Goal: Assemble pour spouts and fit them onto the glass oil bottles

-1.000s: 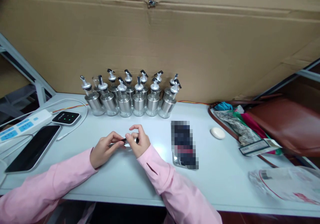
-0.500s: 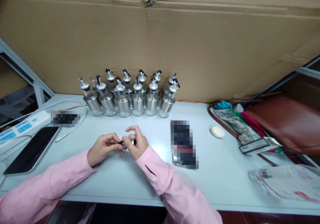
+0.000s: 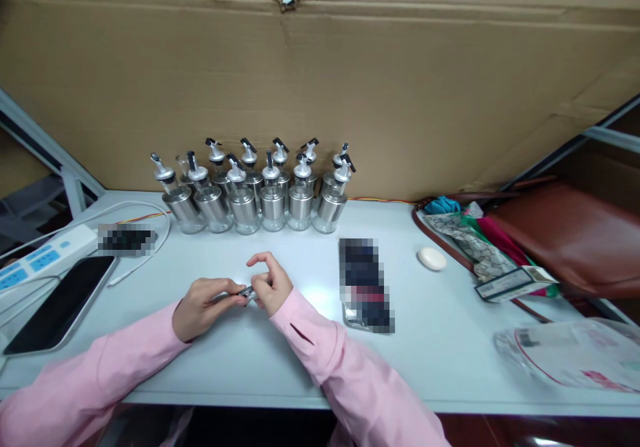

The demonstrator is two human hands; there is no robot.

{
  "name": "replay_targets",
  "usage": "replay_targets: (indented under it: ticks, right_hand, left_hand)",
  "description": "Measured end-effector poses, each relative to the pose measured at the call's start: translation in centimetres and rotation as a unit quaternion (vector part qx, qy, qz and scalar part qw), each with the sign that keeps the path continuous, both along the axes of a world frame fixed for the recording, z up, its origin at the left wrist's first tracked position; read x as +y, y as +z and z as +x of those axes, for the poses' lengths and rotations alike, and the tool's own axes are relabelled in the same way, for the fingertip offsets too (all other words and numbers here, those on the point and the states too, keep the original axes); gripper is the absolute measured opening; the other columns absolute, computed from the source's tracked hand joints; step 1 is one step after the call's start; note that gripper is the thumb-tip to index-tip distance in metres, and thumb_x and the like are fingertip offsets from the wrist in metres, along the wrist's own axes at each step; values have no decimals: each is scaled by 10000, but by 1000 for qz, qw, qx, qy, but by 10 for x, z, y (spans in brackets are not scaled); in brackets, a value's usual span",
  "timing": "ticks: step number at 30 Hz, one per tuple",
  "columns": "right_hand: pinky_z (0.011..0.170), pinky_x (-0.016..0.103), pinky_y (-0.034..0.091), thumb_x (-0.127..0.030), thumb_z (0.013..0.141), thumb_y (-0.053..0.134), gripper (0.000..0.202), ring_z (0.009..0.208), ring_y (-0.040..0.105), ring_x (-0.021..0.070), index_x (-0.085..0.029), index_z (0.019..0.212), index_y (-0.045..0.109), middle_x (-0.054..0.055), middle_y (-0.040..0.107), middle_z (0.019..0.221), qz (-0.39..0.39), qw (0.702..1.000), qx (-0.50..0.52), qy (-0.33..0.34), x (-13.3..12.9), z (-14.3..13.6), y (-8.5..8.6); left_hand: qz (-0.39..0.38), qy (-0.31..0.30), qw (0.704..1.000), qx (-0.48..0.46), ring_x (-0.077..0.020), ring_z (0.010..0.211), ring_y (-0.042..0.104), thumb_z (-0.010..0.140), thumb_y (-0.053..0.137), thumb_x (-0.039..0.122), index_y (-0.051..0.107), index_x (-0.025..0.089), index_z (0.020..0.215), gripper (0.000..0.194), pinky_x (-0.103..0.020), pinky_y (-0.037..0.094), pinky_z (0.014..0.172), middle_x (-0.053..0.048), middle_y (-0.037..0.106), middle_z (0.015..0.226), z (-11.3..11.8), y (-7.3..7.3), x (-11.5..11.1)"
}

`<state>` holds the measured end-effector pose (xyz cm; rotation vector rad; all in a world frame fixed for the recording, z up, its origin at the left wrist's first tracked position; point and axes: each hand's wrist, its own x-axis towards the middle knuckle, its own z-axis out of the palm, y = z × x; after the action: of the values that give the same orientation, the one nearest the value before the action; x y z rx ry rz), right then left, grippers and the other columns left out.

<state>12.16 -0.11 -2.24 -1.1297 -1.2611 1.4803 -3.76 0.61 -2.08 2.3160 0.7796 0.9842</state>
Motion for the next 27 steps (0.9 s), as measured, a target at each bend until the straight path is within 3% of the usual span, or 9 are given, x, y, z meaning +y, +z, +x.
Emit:
replay_targets:
  ticks: [4,7,10,13,17,21,24,27]
  right_hand:
    - [310,172,218,-333,606,453,283,256,306,68,-193,851,440,-123,430,323,-53,996,27,62,2,2,5]
    - [308,170,218,-370,612,491,315,251,305,61,-188,866,456,-126,430,334,-64,994,42,84,2,4,10]
    - [326,171,237,-413,636,522,324,268,327,60,-188,861,461,-128,415,345,-21,999,23,15,2,5,9]
    - [365,175,289,-437,676,537,316,311,364,59,-194,861,459,-110,450,397,25,997,-4,-68,3,4,3]
    - [403,188,334,-446,731,510,306,346,399,70,-194,901,477,-89,477,435,61,995,-29,-68,3,3,-4]
    - [414,186,339,-417,760,497,284,366,410,80,-188,927,492,-83,471,428,90,992,-65,-63,0,3,-5]
    - [420,186,364,-409,785,473,267,382,409,81,-193,940,486,-79,474,456,97,990,-71,-67,-2,4,-4]
    - [428,183,355,-399,804,457,248,394,401,80,-192,934,497,-82,441,455,138,983,-105,-54,-4,6,-2]
  left_hand:
    - [-41,-25,999,-12,-98,553,628,864,513,333,615,149,759,235,-165,453,541,-17,687,641,-3,-4,5]
    - [-83,0,996,-25,-122,614,647,838,550,325,610,151,748,205,-195,475,594,-30,699,693,-6,-7,10]
    - [-192,45,977,-85,-143,650,670,823,562,326,565,147,779,184,-233,497,639,-45,711,750,-5,-6,10]
    - [-319,43,936,-144,-175,704,690,815,562,368,490,149,769,234,-263,510,655,-73,718,811,-1,-4,6]
    - [-398,28,901,-169,-199,703,693,723,657,414,447,161,723,328,-270,502,650,-47,713,713,5,-6,3]
    - [-425,12,889,-168,-185,672,690,692,684,397,432,169,715,341,-258,493,637,-18,703,686,4,-9,3]
    - [-395,10,910,-128,-158,667,670,729,648,362,456,166,703,275,-239,477,633,-19,697,693,4,-9,3]
    - [-368,-4,926,-78,-112,534,597,752,609,340,475,163,668,237,-212,451,552,2,658,613,4,-7,2]
